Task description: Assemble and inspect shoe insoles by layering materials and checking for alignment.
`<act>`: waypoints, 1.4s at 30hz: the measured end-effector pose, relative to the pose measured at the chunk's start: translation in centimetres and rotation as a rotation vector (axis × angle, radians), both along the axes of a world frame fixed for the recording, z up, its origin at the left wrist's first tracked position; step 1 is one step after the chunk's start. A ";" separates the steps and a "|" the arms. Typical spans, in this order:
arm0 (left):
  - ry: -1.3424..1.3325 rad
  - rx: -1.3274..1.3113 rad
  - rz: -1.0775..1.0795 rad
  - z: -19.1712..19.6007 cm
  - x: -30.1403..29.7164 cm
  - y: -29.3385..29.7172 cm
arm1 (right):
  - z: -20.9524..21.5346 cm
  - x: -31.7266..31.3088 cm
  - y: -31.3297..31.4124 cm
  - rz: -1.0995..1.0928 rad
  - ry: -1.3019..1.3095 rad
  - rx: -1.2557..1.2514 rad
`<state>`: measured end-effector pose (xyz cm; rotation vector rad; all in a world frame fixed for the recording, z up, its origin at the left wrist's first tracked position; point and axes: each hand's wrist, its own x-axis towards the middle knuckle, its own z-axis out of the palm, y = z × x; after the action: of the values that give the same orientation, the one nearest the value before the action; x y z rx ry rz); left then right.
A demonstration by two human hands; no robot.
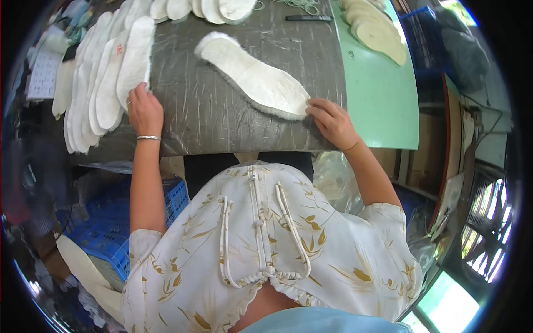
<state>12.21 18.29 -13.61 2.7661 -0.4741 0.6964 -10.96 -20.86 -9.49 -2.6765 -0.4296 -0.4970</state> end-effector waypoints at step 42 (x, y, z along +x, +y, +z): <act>1.387 -1.285 0.040 3.3 -7.5 -2.6 | 1.9 0.4 -2.6 -0.472 0.801 0.784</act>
<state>4.75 15.74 -10.33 1.4139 0.2839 -0.7444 -10.53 -23.50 -7.61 -1.9418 0.5333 0.2739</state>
